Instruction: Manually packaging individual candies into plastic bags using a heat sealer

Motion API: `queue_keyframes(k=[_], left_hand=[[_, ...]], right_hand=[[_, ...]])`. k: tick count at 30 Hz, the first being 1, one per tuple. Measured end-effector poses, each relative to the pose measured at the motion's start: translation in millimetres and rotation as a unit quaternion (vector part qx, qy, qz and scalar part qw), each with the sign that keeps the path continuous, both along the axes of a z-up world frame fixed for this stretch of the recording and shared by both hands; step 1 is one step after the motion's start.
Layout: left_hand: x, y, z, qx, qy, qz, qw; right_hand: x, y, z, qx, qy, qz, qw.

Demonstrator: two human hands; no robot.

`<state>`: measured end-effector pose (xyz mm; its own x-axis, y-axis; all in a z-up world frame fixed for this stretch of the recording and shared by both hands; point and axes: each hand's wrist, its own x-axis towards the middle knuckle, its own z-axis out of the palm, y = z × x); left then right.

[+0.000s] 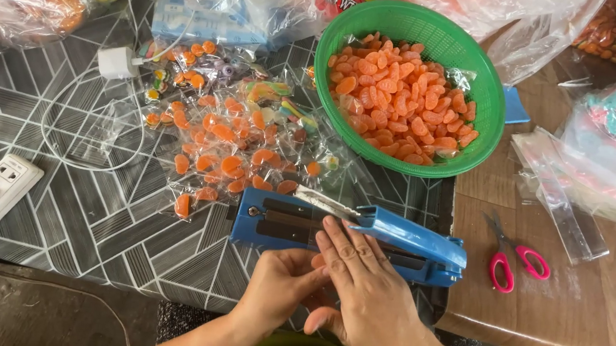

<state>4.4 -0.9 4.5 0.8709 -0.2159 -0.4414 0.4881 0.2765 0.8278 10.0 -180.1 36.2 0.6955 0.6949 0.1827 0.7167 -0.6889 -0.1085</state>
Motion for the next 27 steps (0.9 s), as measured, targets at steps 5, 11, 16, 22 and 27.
queue_keyframes(k=[5, 11, 16, 22, 27], left_hand=[[0.1, -3.4, 0.8, 0.012, 0.031, -0.019, 0.999], [6.2, -7.7, 30.1, 0.051, 0.09, -0.063, 0.993], [15.5, -10.5, 32.5, 0.048, 0.081, -0.099, 0.991], [14.8, -8.9, 30.1, 0.052, 0.068, -0.12, 0.989], [12.4, -10.8, 24.3, 0.017, 0.101, -0.106, 0.989]], right_hand=[[0.5, -8.9, 21.0, 0.069, 0.031, 0.051, 0.996], [-7.0, -40.8, 90.7, 0.243, -0.102, -0.01, 0.964], [78.1, -25.5, 89.0, 0.236, 0.037, -0.109, 0.965], [89.7, -4.8, 76.5, 0.162, 0.253, -0.062, 0.952], [93.5, 3.0, 66.9, 0.096, 0.251, -0.057, 0.961]])
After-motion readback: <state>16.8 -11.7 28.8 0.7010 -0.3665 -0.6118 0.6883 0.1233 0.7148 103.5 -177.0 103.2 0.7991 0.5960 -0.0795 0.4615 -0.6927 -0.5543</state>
